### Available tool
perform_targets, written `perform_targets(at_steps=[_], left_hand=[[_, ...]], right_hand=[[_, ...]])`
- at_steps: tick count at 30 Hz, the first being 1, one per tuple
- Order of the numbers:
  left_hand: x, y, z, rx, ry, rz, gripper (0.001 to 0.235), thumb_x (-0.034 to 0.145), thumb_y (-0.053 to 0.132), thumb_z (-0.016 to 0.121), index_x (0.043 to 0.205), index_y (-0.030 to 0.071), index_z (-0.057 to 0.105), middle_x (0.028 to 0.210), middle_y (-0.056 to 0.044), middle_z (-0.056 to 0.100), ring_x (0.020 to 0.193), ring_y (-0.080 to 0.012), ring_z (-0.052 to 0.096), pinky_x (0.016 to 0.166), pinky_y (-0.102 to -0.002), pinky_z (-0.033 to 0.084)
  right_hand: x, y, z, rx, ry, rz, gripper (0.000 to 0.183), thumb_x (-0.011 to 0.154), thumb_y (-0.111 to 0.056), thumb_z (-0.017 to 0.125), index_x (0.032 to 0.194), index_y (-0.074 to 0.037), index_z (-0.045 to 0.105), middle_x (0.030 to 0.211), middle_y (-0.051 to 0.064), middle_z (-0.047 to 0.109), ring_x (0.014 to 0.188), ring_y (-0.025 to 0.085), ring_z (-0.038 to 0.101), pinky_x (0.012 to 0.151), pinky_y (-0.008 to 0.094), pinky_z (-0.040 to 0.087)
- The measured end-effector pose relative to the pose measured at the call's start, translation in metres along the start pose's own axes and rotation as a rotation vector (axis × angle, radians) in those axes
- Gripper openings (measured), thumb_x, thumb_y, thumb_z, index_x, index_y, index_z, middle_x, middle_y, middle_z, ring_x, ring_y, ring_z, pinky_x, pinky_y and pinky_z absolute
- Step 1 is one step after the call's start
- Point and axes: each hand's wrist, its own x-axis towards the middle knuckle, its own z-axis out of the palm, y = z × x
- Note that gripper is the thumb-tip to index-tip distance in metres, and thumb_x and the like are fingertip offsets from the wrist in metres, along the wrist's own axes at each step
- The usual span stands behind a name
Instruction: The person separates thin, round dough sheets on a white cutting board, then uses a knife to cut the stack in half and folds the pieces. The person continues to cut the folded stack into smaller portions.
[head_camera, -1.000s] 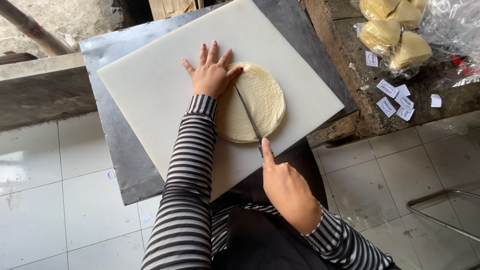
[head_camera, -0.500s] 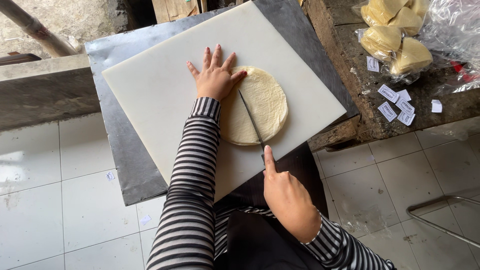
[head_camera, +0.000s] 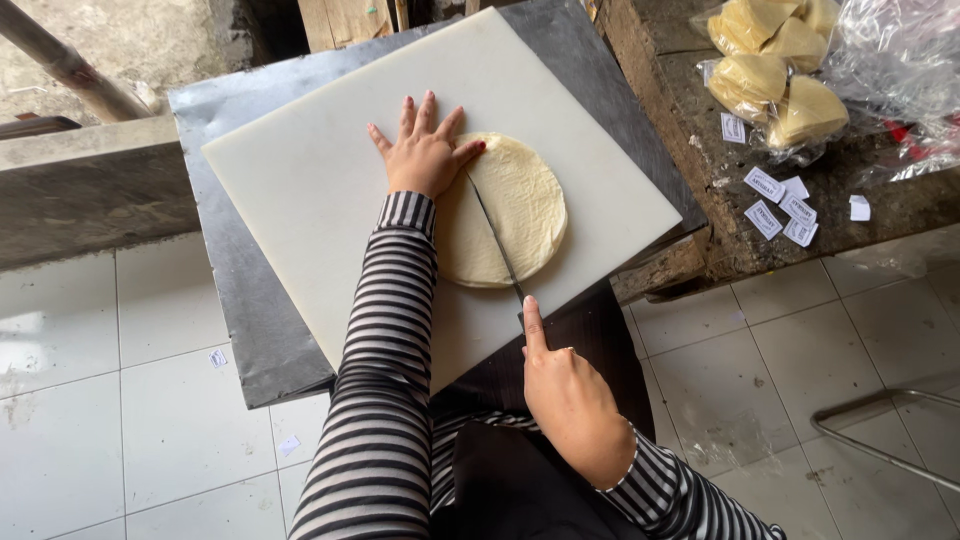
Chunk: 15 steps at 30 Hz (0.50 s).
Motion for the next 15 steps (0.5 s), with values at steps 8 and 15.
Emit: perform_targets(at_steps=[8, 15], left_hand=[[0.0, -0.001, 0.001, -0.019, 0.008, 0.006, 0.079, 0.086, 0.084, 0.032, 0.153, 0.042, 0.04, 0.169, 0.002, 0.015, 0.156, -0.023, 0.005, 0.116, -0.075, -0.004], [-0.002, -0.001, 0.0, -0.033, 0.001, 0.004, 0.079, 0.085, 0.085, 0.033, 0.152, 0.043, 0.041, 0.169, 0.002, 0.016, 0.156, -0.0224, 0.005, 0.116, -0.074, -0.004]], right_hand=[[-0.028, 0.009, 0.001, -0.018, 0.0, -0.028, 0.065, 0.101, -0.023, 0.049, 0.156, -0.001, 0.022, 0.06, 0.021, 0.066, 0.052, 0.033, 0.07, 0.049, 0.044, 0.061], [-0.052, 0.016, -0.003, -0.005, -0.053, -0.021, 0.071, 0.1, -0.024, 0.05, 0.162, -0.003, 0.02, 0.054, 0.019, 0.064, 0.046, 0.03, 0.067, 0.044, 0.042, 0.057]])
